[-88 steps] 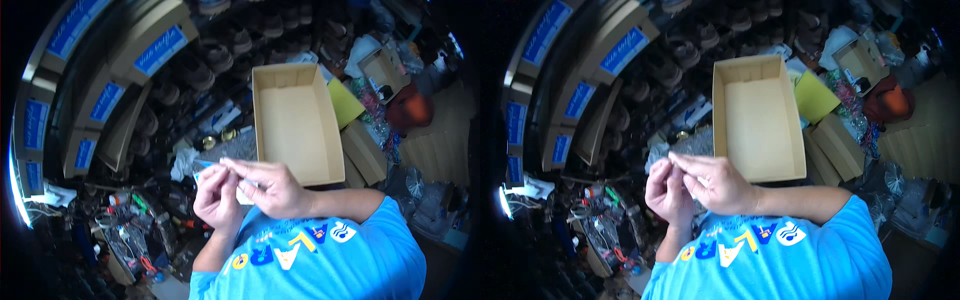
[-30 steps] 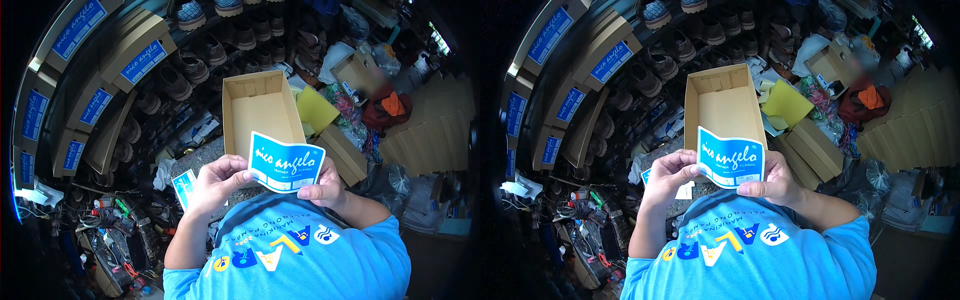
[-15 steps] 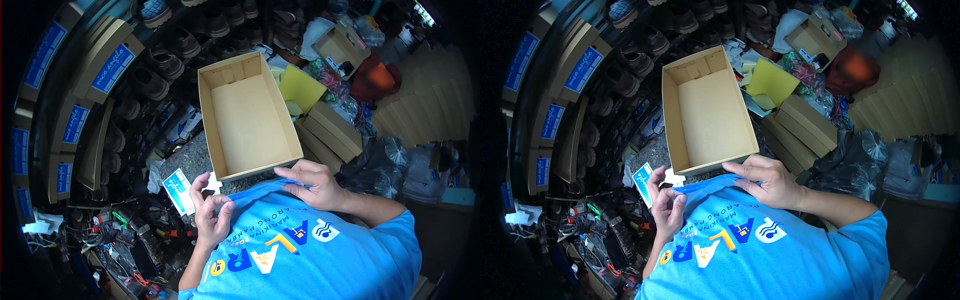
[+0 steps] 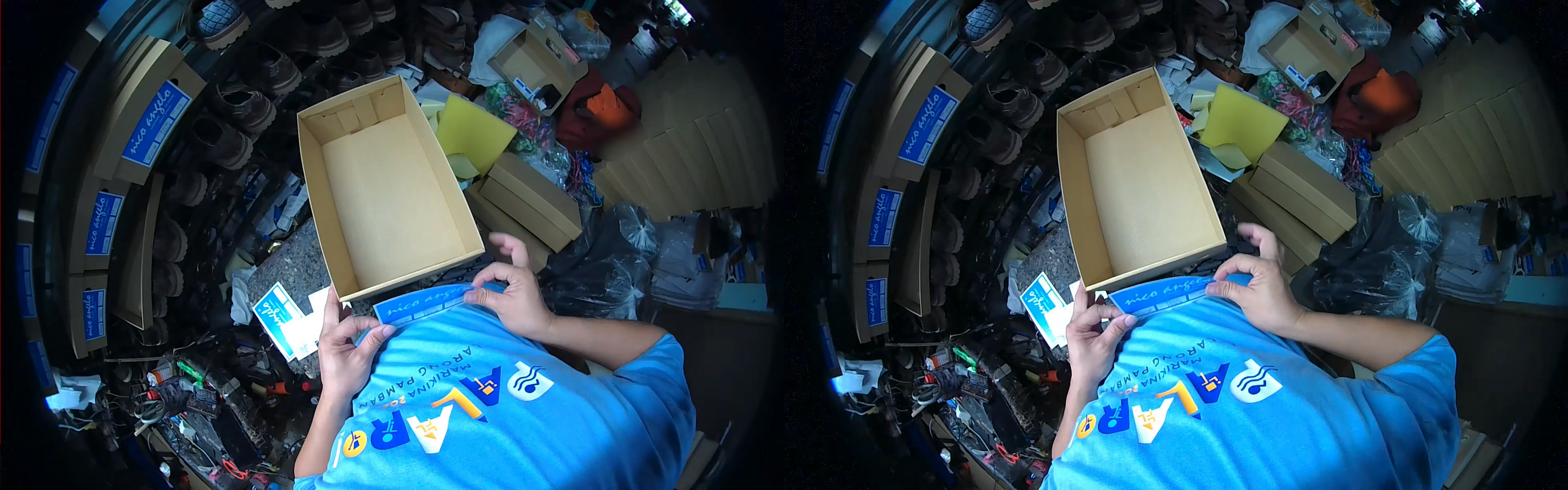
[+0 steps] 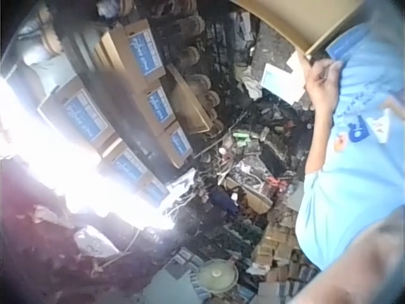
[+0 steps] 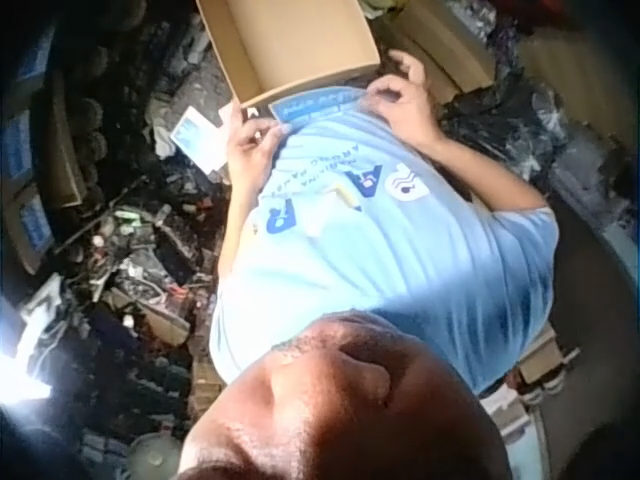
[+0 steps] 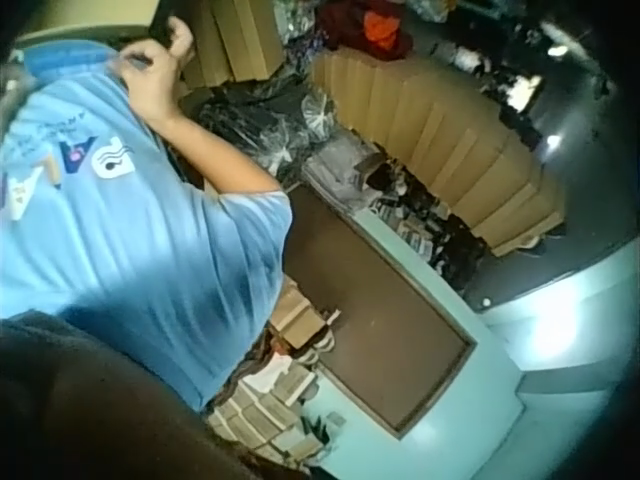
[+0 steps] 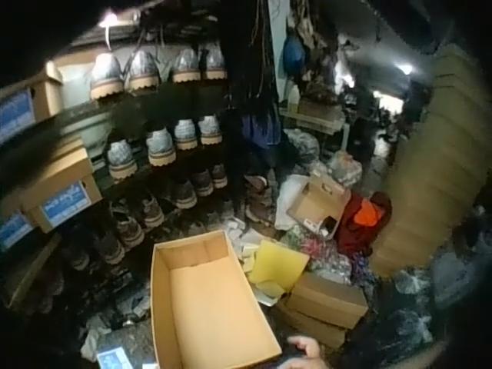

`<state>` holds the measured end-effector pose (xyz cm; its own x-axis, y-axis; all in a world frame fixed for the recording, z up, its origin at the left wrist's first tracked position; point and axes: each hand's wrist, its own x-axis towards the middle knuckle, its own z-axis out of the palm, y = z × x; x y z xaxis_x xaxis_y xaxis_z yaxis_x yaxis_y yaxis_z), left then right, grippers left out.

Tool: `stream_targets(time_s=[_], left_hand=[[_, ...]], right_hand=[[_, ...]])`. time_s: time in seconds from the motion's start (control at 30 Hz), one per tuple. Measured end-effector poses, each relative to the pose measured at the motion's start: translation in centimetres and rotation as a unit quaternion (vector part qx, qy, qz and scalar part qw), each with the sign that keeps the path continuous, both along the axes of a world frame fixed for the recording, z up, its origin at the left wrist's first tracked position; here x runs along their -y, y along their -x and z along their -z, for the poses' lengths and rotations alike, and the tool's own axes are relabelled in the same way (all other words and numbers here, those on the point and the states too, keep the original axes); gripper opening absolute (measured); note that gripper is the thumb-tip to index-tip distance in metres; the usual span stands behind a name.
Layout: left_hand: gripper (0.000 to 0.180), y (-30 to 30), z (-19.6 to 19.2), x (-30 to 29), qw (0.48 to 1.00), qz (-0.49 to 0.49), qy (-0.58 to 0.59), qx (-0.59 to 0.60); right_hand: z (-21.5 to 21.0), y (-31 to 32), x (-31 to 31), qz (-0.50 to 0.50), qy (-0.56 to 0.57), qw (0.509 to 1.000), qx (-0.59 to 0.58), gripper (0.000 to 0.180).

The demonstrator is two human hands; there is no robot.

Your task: The recorder laces a finished leather shoe and attaches a brand tag before placing it back in the box.

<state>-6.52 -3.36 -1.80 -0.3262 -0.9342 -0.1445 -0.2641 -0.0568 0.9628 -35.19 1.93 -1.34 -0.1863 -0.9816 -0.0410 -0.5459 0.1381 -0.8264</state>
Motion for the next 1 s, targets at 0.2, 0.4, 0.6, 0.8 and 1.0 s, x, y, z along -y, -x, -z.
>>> stream_targets(time_s=[0.2, 0.4, 0.6, 0.8, 1.0], left_hand=[[0.017, 0.8, -3.1, 3.6, 0.989, -0.047, 0.049, -0.135], [0.031, 3.1, -8.8, 13.8, 0.969, -0.131, 0.159, -0.133], [0.028, 3.7, -7.7, 16.0, 0.974, -0.139, 0.157, -0.083], [0.025, 3.8, -7.7, 16.2, 0.967, -0.146, 0.207, -0.034], [0.024, 3.7, -8.6, 16.2, 0.97, -0.142, 0.193, -0.04]], right_hand=[[-2.8, 0.4, 5.8, -0.076, 0.1, 0.979, 0.159, 0.016], [-9.1, 1.1, 16.1, -0.08, 0.138, 0.981, 0.108, 0.017], [-9.4, 1.6, 18.7, -0.058, 0.118, 0.983, 0.13, 0.022], [-9.0, 1.8, 19.4, -0.076, 0.134, 0.985, 0.073, 0.022], [-10.0, 1.1, 19.2, -0.061, 0.121, 0.99, 0.038, 0.023]])
